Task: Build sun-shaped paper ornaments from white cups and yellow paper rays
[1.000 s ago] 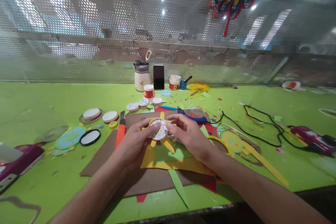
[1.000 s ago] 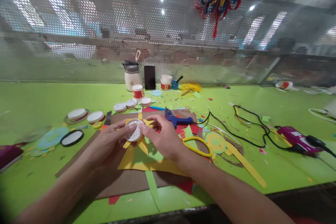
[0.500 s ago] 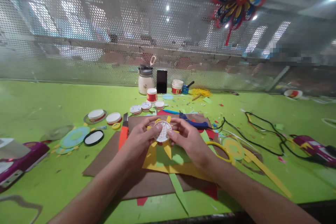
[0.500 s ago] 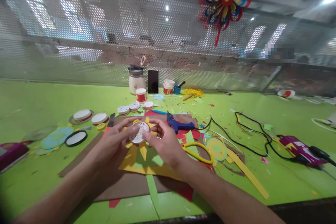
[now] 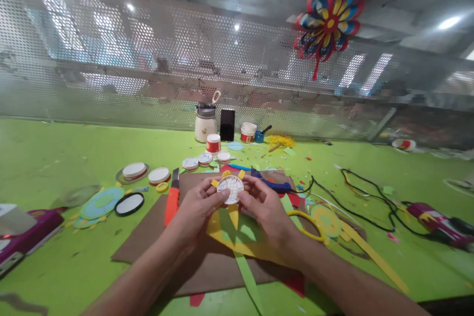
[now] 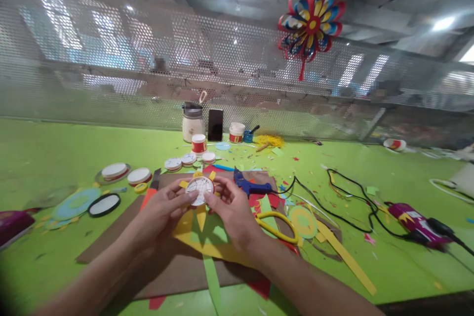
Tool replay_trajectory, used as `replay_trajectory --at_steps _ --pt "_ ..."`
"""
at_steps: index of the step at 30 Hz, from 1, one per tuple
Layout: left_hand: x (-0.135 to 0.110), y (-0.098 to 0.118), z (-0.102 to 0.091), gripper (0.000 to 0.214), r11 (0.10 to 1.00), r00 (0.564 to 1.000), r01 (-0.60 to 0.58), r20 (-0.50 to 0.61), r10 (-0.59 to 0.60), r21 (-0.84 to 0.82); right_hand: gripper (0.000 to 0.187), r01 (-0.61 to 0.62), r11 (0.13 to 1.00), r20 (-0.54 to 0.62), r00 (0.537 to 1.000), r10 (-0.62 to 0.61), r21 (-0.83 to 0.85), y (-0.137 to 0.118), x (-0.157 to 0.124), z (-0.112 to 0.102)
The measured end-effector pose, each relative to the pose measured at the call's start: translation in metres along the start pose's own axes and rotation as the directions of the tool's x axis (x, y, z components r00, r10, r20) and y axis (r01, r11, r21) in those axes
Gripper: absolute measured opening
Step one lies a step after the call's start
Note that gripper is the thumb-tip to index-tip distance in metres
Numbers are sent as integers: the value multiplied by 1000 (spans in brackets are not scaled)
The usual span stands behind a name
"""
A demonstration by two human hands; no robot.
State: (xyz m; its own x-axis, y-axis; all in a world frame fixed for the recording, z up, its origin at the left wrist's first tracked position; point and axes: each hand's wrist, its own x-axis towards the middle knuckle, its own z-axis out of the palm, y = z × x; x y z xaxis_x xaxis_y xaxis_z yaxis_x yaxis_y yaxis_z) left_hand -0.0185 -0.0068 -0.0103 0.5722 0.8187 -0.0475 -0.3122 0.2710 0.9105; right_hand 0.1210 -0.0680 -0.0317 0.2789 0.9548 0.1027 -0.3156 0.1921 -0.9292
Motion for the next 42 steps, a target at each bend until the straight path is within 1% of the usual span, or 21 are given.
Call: replay_trajectory --at_steps 5,10,15,17,19,20,23,24,27,29,31,33,37,40,42 --pt "1 -2 -2 43 1000 999 -23 26 23 6 42 -12 999 -9 1000 12 37 1 -2 -1" --pt "0 -3 1 40 998 1000 -17 -9 17 62 43 -27 998 -6 1000 28 57 1 -1 -1" --pt "-4 -5 8 38 995 995 -86 -48 89 56 45 1 1000 33 999 -1 -4 2 -1 -1" --pt "-4 -6 8 39 994 993 -93 -61 97 61 46 10 999 41 999 -8 -49 0 -2 -2" --pt "-3 -6 7 41 992 992 -98 -71 104 81 44 46 995 52 998 -41 -89 -3 -1 -4" --pt "-3 -6 6 43 990 992 -96 -71 104 103 42 83 990 50 996 -77 -112 -7 0 -6" --pt "-2 -5 4 46 973 995 -86 -39 97 215 33 204 950 32 979 -202 -234 -21 5 -10" --pt "-2 -5 4 46 963 996 -87 -13 93 254 29 217 932 45 976 -214 -290 -26 7 -12" --pt "-2 -8 4 48 940 995 -97 57 83 327 19 195 897 126 980 -157 -397 -36 13 -14" --pt "-1 -10 5 50 935 994 -89 89 62 343 15 187 892 156 979 -134 -412 -37 16 -15" --pt "-2 -10 7 52 935 993 -84 107 49 344 15 196 892 164 977 -140 -408 -37 17 -15" --pt "-3 -9 10 52 931 992 -87 120 47 353 16 211 891 160 974 -159 -403 -36 17 -15" --pt "-7 -5 13 50 918 993 -89 110 50 386 18 258 871 144 966 -216 -418 -34 16 -14" --pt "-8 -5 13 48 912 992 -104 102 69 396 17 315 821 136 949 -286 -476 -32 15 -13" --pt "-7 -8 12 45 900 991 -125 93 95 418 17 379 753 144 922 -361 -538 -31 14 -12"
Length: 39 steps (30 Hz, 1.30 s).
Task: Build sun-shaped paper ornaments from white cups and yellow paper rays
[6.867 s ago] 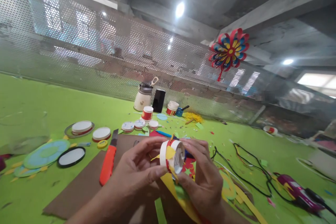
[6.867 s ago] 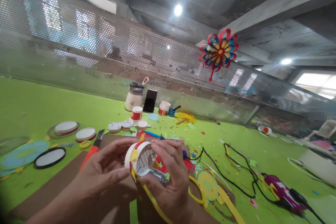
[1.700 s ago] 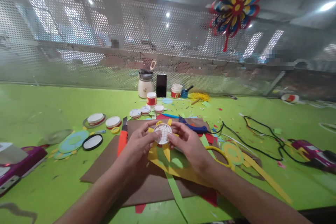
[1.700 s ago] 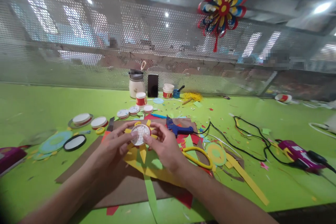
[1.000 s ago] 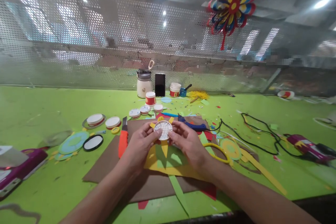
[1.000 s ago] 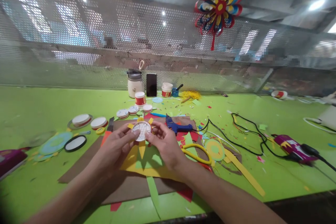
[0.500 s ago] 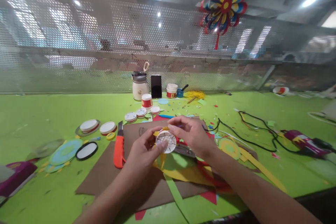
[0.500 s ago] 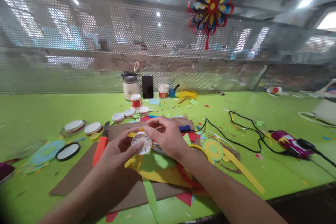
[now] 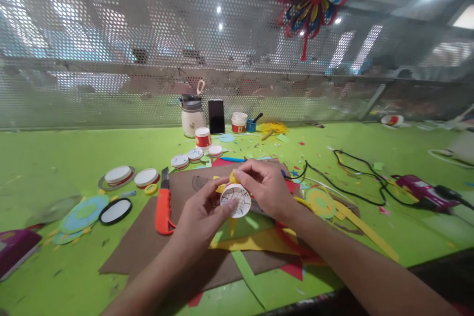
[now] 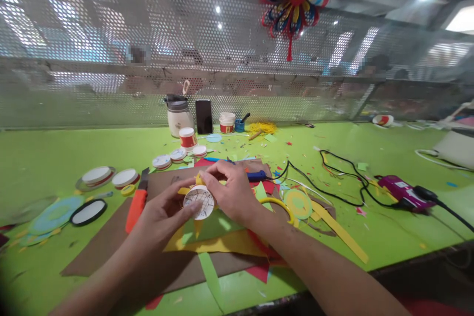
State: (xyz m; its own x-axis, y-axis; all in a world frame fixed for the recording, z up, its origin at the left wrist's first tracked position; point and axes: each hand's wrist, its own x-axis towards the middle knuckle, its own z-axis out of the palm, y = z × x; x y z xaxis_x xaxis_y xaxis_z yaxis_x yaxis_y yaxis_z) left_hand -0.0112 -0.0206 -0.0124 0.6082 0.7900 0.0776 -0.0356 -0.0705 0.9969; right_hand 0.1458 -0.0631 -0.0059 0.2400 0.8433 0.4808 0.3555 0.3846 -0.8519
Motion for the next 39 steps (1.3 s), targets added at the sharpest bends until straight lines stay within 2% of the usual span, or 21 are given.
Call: replay_trajectory --at_steps 5,9,15,19,23,30,39 --pt "0 -8 0 40 996 997 -77 -19 77 35 16 161 970 -42 984 -172 -184 -5 -4 0" --pt "-4 -9 0 38 980 985 -164 -23 168 116 13 274 922 -70 951 -303 -274 -11 -8 -2" --pt "-13 -10 -1 38 916 952 -302 33 305 264 11 337 892 -87 922 -377 -300 -18 -13 -4" --pt "-17 -11 -2 42 848 924 -362 30 380 387 12 341 894 -92 920 -380 -291 -22 -15 -4" --pt "-18 -10 0 43 825 904 -395 11 427 405 11 332 918 -111 926 -361 -214 -20 -17 -1" --pt "-17 -11 1 44 884 937 -338 31 347 323 10 286 947 -194 930 -311 -145 -14 -21 8" --pt "-15 -11 1 41 872 932 -349 31 361 342 13 273 950 -251 919 -304 -151 -12 -24 8"
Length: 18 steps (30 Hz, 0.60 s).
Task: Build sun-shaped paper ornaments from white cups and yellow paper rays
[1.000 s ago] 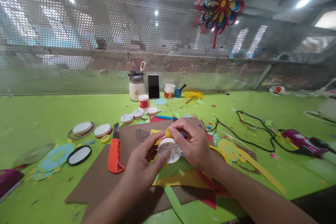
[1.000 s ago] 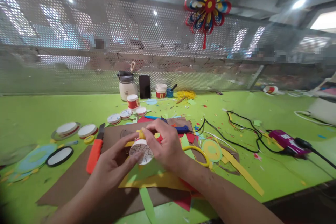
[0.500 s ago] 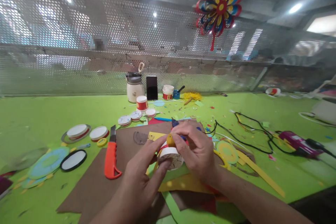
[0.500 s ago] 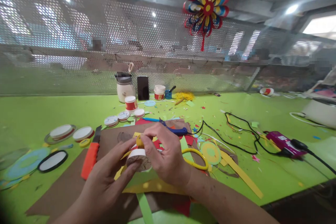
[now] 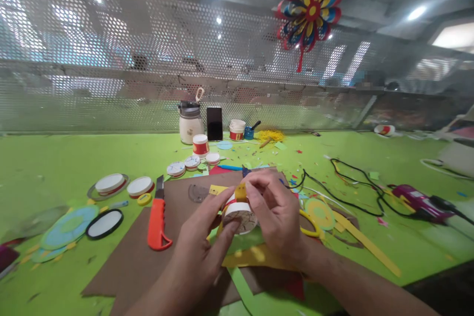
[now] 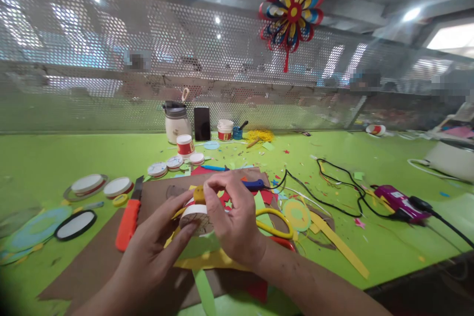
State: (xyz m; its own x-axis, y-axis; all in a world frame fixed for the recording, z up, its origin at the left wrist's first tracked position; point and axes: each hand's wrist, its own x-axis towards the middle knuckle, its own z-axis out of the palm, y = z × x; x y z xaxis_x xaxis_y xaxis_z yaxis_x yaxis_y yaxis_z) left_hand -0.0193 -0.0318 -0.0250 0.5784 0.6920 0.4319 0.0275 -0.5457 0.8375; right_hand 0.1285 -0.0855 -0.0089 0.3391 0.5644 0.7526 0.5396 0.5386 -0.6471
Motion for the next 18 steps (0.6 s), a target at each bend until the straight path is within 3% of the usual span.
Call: replay_trajectory --at_steps 3,7,10,18 --pt "2 2 -2 40 997 998 47 -31 -49 -53 25 134 987 -13 991 -136 -84 -3 -2 -6" --pt "4 4 -4 40 994 994 53 -89 -61 -91 30 363 897 162 930 -331 -253 -7 -1 -14" --pt "4 2 -5 41 995 993 41 -104 -51 -94 29 378 874 202 922 -329 -303 -7 1 -15" --pt "1 -3 -4 45 996 995 -22 -98 30 82 30 362 890 141 932 -335 -277 -1 -3 -10"
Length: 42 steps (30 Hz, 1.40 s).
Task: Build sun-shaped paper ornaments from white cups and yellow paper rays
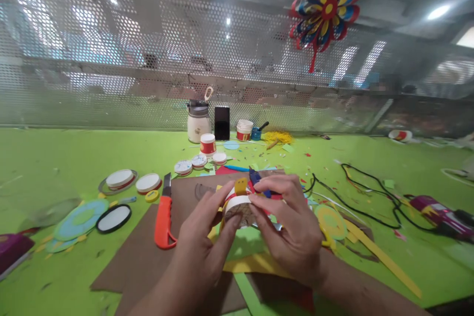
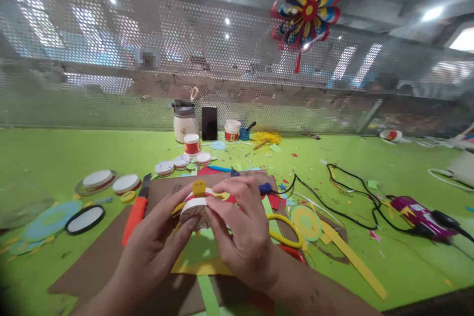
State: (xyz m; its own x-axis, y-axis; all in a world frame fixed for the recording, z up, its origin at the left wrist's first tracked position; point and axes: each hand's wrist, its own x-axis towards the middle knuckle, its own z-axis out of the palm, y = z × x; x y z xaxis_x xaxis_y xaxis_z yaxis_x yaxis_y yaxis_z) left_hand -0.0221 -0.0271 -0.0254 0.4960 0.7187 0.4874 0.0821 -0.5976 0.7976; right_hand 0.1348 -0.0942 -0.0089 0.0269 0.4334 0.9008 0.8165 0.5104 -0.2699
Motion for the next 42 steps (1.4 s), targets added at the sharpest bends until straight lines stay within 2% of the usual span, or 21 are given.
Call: replay_trajectory --at_steps 10,17,30,33,38,40,42 --pt "1 3 -2 44 998 999 -41 -9 41 54 29 -6 1000 -14 1000 7 29 0 -1 3" --pt "3 1 -1 44 986 992 -125 5 125 114 28 1 999 -66 998 1 34 -2 1 6" --pt "2 2 -2 46 998 998 -64 30 64 3 29 3 998 -74 997 2 65 -1 2 6" --pt "0 3 -1 46 999 1000 -20 0 20 -44 28 -3 998 -81 997 8 64 -1 1 7" --pt "2 7 1 45 973 991 127 -14 -132 -193 29 -44 995 -69 996 50 90 1 -1 10" --pt "5 13 1 43 944 977 192 -38 -210 -269 30 -76 990 -50 995 83 120 2 -1 10" --pt "8 22 1 44 894 944 278 -70 -321 -350 33 -116 982 -28 992 121 151 3 -2 10"
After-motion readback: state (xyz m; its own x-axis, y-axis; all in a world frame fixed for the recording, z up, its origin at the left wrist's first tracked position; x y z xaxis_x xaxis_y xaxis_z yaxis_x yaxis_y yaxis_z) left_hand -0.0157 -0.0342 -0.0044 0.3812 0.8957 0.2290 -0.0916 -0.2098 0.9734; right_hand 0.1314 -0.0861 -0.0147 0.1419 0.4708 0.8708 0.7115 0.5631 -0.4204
